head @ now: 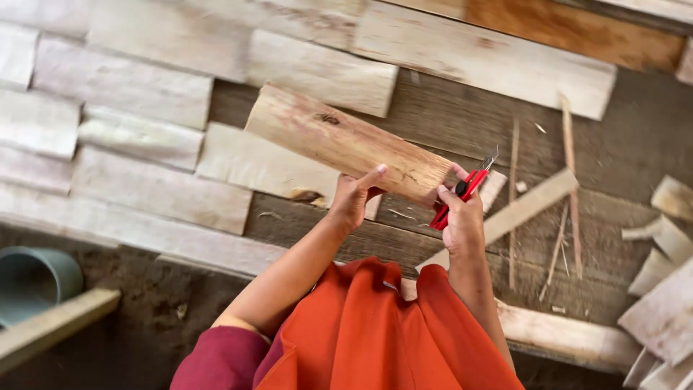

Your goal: The person uses a red utility knife to shave thin strips from a rectangular wooden plank on a wooden workbench. The person repeatedly shaves the plank, flips it, and continues shaving until the plank is reduced to a thinner strip, then places the finished piece aside.

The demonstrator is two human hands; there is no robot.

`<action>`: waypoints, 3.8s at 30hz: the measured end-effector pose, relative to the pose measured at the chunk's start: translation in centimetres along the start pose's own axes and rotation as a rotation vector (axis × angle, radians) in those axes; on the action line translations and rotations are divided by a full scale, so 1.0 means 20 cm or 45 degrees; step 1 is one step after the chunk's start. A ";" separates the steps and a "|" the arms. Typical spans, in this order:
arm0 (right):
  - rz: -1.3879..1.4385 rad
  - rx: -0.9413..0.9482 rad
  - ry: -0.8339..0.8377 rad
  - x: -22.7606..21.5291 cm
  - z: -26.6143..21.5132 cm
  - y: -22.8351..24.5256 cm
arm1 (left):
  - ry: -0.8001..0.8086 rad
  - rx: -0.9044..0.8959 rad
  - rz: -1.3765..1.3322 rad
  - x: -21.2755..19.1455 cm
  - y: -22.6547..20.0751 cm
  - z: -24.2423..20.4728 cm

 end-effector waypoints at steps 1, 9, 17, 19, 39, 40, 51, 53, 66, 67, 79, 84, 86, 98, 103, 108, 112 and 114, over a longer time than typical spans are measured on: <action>-0.032 -0.002 0.045 0.04 0.07 -0.08 | -0.030 0.028 -0.038 -0.04 -0.04 0.00; -0.012 -0.055 -0.029 0.45 0.32 -0.11 | 0.172 0.294 1.295 -0.12 -0.85 -0.23; -0.268 -0.125 -0.060 0.49 0.50 -0.27 | -0.104 1.323 1.970 -0.28 -1.10 -0.09; -0.288 -0.097 -0.095 0.56 0.38 -0.16 | -0.010 1.086 2.077 -0.31 -1.09 0.00; -0.462 -0.159 -0.085 0.63 0.40 -0.16 | -0.023 1.075 2.220 -0.41 -1.02 0.25; -0.462 -0.158 -0.087 0.65 0.38 -0.15 | -0.020 1.075 2.220 -0.41 -1.02 0.25; -0.577 -0.255 -0.111 0.77 0.27 -0.02 | -0.007 1.042 2.210 -0.41 -1.02 0.26; -0.597 -0.257 -0.111 0.79 0.26 -0.01 | -0.002 1.030 2.220 -0.42 -1.01 0.26; -0.664 -0.262 -0.168 0.80 0.28 -0.04 | 0.035 1.028 2.203 -0.39 -1.05 0.27; -0.668 -0.257 -0.183 0.78 0.27 -0.04 | 0.052 1.024 2.199 -0.39 -1.03 0.27; -0.738 -0.231 -0.225 0.81 0.24 0.02 | 0.037 1.032 2.200 -0.38 -1.06 0.25; -0.735 -0.247 -0.214 0.84 0.21 0.07 | 0.051 0.958 2.192 -0.36 -1.07 0.22; -0.728 -0.247 -0.215 0.84 0.21 0.07 | 0.041 0.943 2.203 -0.33 -1.08 0.22; -0.739 -0.254 -0.216 0.80 0.23 0.05 | 0.286 0.897 2.320 -0.10 -0.96 0.40; -0.805 -0.255 -0.206 0.82 0.22 0.08 | 0.254 0.976 2.411 -0.10 -0.95 0.43; -0.817 -0.251 -0.169 0.80 0.23 0.05 | 0.269 0.942 2.418 -0.10 -0.95 0.43; -0.900 -0.282 -0.201 0.75 0.15 0.10 | 0.279 0.964 2.431 -0.10 -0.95 0.41; -0.898 -0.171 -0.162 0.73 0.06 0.16 | 0.239 1.109 2.459 -0.11 -0.93 0.39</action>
Point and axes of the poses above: each hand's wrist, its own z-axis towards the middle knuckle, its own x-axis out of the palm, y = z × x, the point moved 3 cm from there along z, towards the middle knuckle, and after that the axes turned 10 degrees about -z, right-handed, at the moved point
